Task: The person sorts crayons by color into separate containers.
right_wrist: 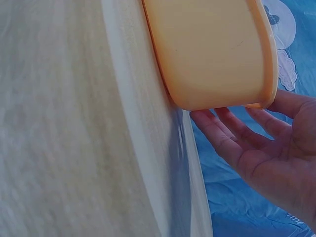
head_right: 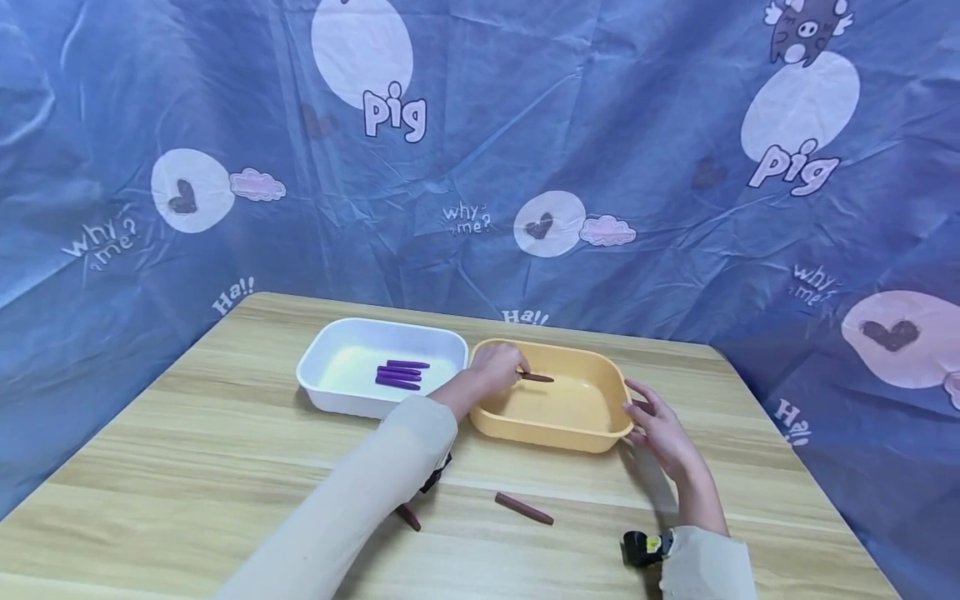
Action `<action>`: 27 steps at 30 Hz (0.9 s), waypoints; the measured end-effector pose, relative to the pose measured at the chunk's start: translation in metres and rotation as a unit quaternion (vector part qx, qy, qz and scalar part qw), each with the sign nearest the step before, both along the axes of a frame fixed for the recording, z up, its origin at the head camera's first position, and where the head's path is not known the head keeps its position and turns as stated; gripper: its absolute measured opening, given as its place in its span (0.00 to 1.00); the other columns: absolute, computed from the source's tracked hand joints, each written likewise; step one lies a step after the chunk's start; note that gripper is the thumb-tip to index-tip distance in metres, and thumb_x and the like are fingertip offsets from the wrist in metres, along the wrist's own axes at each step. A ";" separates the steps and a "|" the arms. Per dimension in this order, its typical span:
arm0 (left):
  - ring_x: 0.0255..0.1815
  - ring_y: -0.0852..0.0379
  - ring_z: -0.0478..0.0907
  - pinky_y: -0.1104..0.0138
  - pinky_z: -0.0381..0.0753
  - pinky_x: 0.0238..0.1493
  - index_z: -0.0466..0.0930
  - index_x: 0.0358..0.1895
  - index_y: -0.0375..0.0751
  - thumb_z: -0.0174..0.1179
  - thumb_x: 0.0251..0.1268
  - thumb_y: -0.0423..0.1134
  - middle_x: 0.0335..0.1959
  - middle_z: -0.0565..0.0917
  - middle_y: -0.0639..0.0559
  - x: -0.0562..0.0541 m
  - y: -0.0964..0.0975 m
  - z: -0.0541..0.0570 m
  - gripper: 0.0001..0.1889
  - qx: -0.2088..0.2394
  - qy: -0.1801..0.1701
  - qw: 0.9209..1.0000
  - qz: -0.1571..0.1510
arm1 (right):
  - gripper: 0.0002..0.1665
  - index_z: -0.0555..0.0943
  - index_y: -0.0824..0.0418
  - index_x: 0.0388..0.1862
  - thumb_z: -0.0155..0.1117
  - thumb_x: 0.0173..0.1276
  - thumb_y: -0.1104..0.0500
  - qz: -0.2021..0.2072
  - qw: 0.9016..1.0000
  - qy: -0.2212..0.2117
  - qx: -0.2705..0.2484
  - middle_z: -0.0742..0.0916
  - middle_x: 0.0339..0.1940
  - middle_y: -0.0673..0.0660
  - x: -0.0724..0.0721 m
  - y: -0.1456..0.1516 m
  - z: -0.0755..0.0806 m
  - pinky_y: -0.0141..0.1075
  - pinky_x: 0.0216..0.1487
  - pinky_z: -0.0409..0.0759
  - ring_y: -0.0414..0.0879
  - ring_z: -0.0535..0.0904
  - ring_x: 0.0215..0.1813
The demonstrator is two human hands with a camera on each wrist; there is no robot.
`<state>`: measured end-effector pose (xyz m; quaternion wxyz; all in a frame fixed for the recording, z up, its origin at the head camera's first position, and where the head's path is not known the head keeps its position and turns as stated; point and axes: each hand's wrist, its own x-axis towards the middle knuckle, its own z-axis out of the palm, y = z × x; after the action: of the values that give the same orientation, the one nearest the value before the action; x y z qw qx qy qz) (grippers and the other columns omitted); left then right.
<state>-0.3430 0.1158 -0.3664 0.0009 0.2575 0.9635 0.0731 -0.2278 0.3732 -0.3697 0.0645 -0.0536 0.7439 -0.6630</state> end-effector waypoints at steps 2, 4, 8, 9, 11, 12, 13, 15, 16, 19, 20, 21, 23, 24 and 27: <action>0.39 0.61 0.76 0.68 0.74 0.31 0.85 0.40 0.65 0.60 0.56 0.35 0.41 0.81 0.63 -0.003 0.002 -0.004 0.15 0.008 -0.005 1.000 -0.001 | 0.31 0.50 0.63 0.70 0.47 0.73 0.60 -0.002 1.000 -0.002 0.005 0.74 0.47 0.53 0.000 0.000 0.000 0.33 0.40 0.80 0.43 0.77 0.43; 0.39 0.61 0.76 0.68 0.74 0.32 0.84 0.42 0.66 0.60 0.58 0.36 0.42 0.81 0.62 0.002 0.003 0.002 0.15 -0.001 -0.020 1.000 0.005 | 0.32 0.49 0.64 0.71 0.47 0.73 0.60 -0.003 1.000 -0.004 0.008 0.73 0.48 0.54 0.000 0.000 0.000 0.33 0.41 0.80 0.43 0.77 0.44; 0.39 0.61 0.75 0.69 0.74 0.32 0.84 0.44 0.64 0.59 0.59 0.35 0.44 0.81 0.62 0.008 0.003 0.004 0.16 0.001 -0.014 1.000 0.012 | 0.32 0.49 0.63 0.71 0.47 0.73 0.61 -0.004 1.000 -0.004 0.010 0.72 0.50 0.55 0.000 0.000 0.001 0.34 0.41 0.80 0.43 0.77 0.44; 0.39 0.61 0.75 0.70 0.73 0.33 0.84 0.44 0.64 0.58 0.60 0.35 0.44 0.81 0.62 0.011 0.003 0.006 0.15 -0.008 -0.015 1.000 0.016 | 0.32 0.49 0.63 0.71 0.47 0.73 0.61 -0.004 1.000 -0.005 0.009 0.72 0.50 0.55 0.000 0.000 0.001 0.34 0.41 0.80 0.43 0.77 0.44; 0.37 0.61 0.75 0.70 0.73 0.32 0.85 0.42 0.63 0.58 0.60 0.35 0.41 0.81 0.62 0.014 0.002 0.006 0.14 -0.012 -0.007 1.000 0.017 | 0.33 0.48 0.64 0.71 0.47 0.73 0.60 -0.005 1.000 -0.005 0.013 0.72 0.50 0.56 0.000 0.000 0.001 0.33 0.41 0.80 0.43 0.77 0.43; 0.35 0.61 0.74 0.70 0.72 0.31 0.85 0.40 0.62 0.58 0.60 0.35 0.40 0.81 0.62 0.015 0.001 0.006 0.14 -0.014 -0.005 1.000 0.017 | 0.33 0.48 0.64 0.71 0.47 0.73 0.60 -0.006 1.000 -0.006 0.016 0.72 0.50 0.57 0.000 -0.001 0.001 0.33 0.41 0.80 0.43 0.77 0.43; 0.34 0.61 0.74 0.70 0.72 0.30 0.86 0.38 0.61 0.57 0.60 0.35 0.39 0.81 0.61 0.016 0.001 0.006 0.13 -0.019 -0.003 1.000 0.016 | 0.33 0.47 0.64 0.71 0.47 0.73 0.60 -0.006 1.000 -0.007 0.017 0.71 0.51 0.58 0.000 -0.001 0.002 0.33 0.41 0.80 0.42 0.77 0.43; 0.32 0.61 0.73 0.70 0.72 0.29 0.86 0.34 0.60 0.58 0.59 0.35 0.35 0.81 0.60 0.016 0.000 0.006 0.11 -0.021 -0.001 1.000 0.014 | 0.33 0.47 0.65 0.71 0.46 0.74 0.60 -0.008 1.000 -0.007 0.022 0.70 0.51 0.61 0.000 -0.002 0.003 0.33 0.40 0.79 0.42 0.77 0.43; 0.32 0.61 0.73 0.70 0.71 0.28 0.85 0.32 0.59 0.58 0.59 0.35 0.34 0.81 0.60 0.016 -0.001 0.006 0.10 -0.021 -0.001 1.000 0.014 | 0.33 0.47 0.65 0.71 0.46 0.74 0.59 -0.008 1.000 -0.006 0.024 0.70 0.52 0.62 0.001 -0.002 0.003 0.33 0.40 0.79 0.42 0.77 0.43; 0.35 0.60 0.75 0.70 0.73 0.31 0.85 0.33 0.58 0.59 0.58 0.34 0.36 0.81 0.60 0.017 -0.002 0.007 0.11 -0.017 -0.006 1.000 0.017 | 0.33 0.47 0.65 0.71 0.46 0.74 0.59 -0.010 1.000 -0.006 0.024 0.68 0.53 0.65 0.001 -0.003 0.003 0.33 0.40 0.79 0.41 0.77 0.43; 0.37 0.60 0.75 0.70 0.73 0.33 0.85 0.35 0.58 0.59 0.57 0.33 0.38 0.81 0.60 0.018 -0.002 0.007 0.12 -0.014 -0.008 1.000 0.018 | 0.33 0.47 0.65 0.71 0.46 0.74 0.59 -0.011 1.000 -0.006 0.026 0.68 0.54 0.66 0.001 -0.003 0.003 0.33 0.40 0.79 0.41 0.77 0.43; 0.39 0.60 0.75 0.70 0.74 0.35 0.85 0.37 0.58 0.59 0.57 0.32 0.40 0.81 0.60 0.018 -0.002 0.008 0.13 -0.012 -0.009 1.000 0.019 | 0.33 0.48 0.65 0.71 0.46 0.74 0.59 -0.011 1.000 -0.007 0.027 0.67 0.54 0.67 0.001 -0.003 0.003 0.33 0.40 0.79 0.41 0.77 0.43; 0.43 0.60 0.76 0.70 0.74 0.39 0.84 0.42 0.59 0.58 0.57 0.31 0.45 0.81 0.61 0.019 -0.003 0.009 0.17 -0.008 -0.011 1.000 0.021 | 0.33 0.47 0.65 0.71 0.46 0.74 0.59 -0.012 0.999 -0.008 0.032 0.65 0.57 0.70 0.001 -0.004 0.003 0.33 0.40 0.79 0.41 0.77 0.43; 0.46 0.59 0.75 0.70 0.74 0.42 0.83 0.45 0.60 0.58 0.57 0.30 0.48 0.80 0.61 0.020 -0.004 0.010 0.18 -0.006 -0.012 1.000 0.021 | 0.33 0.47 0.65 0.72 0.45 0.74 0.59 -0.012 0.999 -0.009 0.036 0.63 0.58 0.72 0.001 -0.004 0.003 0.33 0.40 0.79 0.41 0.77 0.43; 0.47 0.59 0.75 0.70 0.74 0.42 0.83 0.47 0.61 0.57 0.57 0.29 0.49 0.79 0.61 0.020 -0.004 0.011 0.20 -0.010 -0.010 1.000 0.014 | 0.33 0.46 0.65 0.72 0.45 0.74 0.58 -0.014 0.999 -0.012 0.045 0.59 0.61 0.75 0.000 -0.004 0.004 0.32 0.40 0.79 0.40 0.76 0.43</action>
<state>-0.3230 0.1117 -0.3551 0.0116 0.2428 0.9678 0.0659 -0.2273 0.3695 -0.3662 0.0663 -0.0327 0.7726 -0.6306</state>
